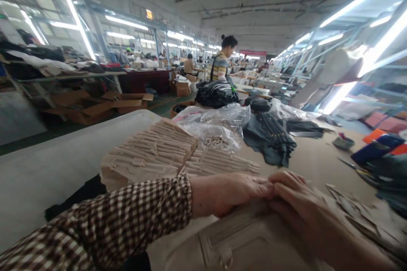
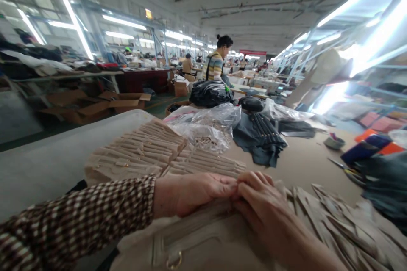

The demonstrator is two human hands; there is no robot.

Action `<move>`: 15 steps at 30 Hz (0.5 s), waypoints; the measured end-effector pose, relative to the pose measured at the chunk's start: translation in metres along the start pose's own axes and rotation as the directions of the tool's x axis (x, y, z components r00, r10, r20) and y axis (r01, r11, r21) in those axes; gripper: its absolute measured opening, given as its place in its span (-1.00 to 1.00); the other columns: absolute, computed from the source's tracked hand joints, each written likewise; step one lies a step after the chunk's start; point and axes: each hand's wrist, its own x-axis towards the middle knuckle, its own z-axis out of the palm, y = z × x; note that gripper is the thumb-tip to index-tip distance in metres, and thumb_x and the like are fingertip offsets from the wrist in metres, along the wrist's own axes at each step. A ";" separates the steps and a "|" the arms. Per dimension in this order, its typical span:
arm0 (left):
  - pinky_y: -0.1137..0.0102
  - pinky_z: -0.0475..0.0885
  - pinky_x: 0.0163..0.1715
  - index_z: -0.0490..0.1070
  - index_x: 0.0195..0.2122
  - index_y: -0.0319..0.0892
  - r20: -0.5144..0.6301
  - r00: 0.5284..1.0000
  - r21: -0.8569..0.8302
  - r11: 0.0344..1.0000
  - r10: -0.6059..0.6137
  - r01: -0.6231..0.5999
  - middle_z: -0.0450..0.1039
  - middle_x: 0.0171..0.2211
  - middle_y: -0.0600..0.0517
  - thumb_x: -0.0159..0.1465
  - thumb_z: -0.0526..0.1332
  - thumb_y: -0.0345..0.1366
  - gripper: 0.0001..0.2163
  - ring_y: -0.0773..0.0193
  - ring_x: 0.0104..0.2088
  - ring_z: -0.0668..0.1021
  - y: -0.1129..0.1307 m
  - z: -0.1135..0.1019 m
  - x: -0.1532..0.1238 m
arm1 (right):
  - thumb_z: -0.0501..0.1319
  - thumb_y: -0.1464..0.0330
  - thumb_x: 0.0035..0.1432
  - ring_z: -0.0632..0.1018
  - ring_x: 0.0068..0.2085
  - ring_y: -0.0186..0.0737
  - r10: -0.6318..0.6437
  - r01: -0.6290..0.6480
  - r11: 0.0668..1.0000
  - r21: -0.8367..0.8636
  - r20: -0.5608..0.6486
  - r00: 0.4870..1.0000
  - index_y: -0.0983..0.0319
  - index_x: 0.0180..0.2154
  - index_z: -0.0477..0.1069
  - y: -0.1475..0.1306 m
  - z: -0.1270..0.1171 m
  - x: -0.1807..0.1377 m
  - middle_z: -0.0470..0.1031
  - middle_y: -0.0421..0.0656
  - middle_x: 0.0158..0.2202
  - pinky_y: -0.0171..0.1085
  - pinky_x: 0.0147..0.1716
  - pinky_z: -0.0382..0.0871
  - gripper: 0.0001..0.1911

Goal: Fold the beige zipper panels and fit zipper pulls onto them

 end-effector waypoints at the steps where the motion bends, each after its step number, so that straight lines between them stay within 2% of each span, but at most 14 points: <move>1: 0.34 0.36 -0.06 0.52 -0.19 -0.24 -0.020 1.000 0.023 1.000 0.019 -0.018 0.50 -0.34 0.02 0.23 0.30 -0.21 -0.79 0.33 -0.32 0.49 0.000 0.001 -0.002 | 0.07 0.33 0.33 0.45 -0.24 -0.21 0.036 -0.037 0.999 0.024 0.048 0.998 0.16 -0.34 0.43 0.000 0.001 0.000 0.46 -0.11 -0.27 -0.24 -0.26 0.36 -0.78; 4: 0.39 0.34 -0.10 0.53 -0.18 -0.26 -0.087 0.996 0.068 0.998 0.007 -0.001 0.52 -0.31 0.01 0.19 0.32 -0.32 -0.81 0.34 -0.30 0.50 0.001 0.000 -0.006 | 0.08 0.33 0.32 0.45 -0.19 -0.17 0.097 -0.113 0.989 0.098 0.160 0.982 0.17 -0.29 0.46 0.002 0.005 -0.002 0.47 -0.09 -0.24 -0.20 -0.21 0.36 -0.80; 9: 0.38 0.38 -0.14 0.49 -0.06 -0.20 -0.034 0.997 0.071 0.995 -0.068 0.071 0.53 -0.29 0.03 0.04 0.31 -0.52 -0.61 0.37 -0.36 0.50 -0.004 -0.003 -0.010 | 0.06 0.33 0.33 0.43 -0.20 -0.19 0.082 -0.135 0.971 0.197 0.253 0.964 0.17 -0.34 0.40 0.002 0.008 -0.005 0.43 -0.12 -0.28 -0.21 -0.20 0.35 -0.78; 11: 0.38 0.40 -0.16 0.46 -0.02 -0.19 -0.030 0.996 0.100 0.992 -0.080 0.082 0.52 -0.27 0.03 0.05 0.31 -0.52 -0.58 0.38 -0.37 0.50 -0.003 -0.003 -0.014 | 0.06 0.33 0.34 0.41 -0.22 -0.20 0.058 -0.094 0.983 0.156 0.218 0.974 0.18 -0.37 0.37 0.000 0.005 -0.003 0.42 -0.13 -0.31 -0.21 -0.21 0.33 -0.78; 15: 0.41 0.42 -0.22 0.42 0.01 -0.21 -0.085 0.991 0.131 0.984 -0.107 0.118 0.52 -0.28 0.03 0.14 0.34 -0.41 -0.62 0.39 -0.37 0.52 0.011 -0.001 -0.023 | 0.04 0.31 0.35 0.41 -0.27 -0.18 -0.055 0.058 0.995 -0.077 0.038 0.998 0.16 -0.39 0.37 -0.008 -0.011 0.003 0.42 -0.14 -0.37 -0.16 -0.21 0.30 -0.75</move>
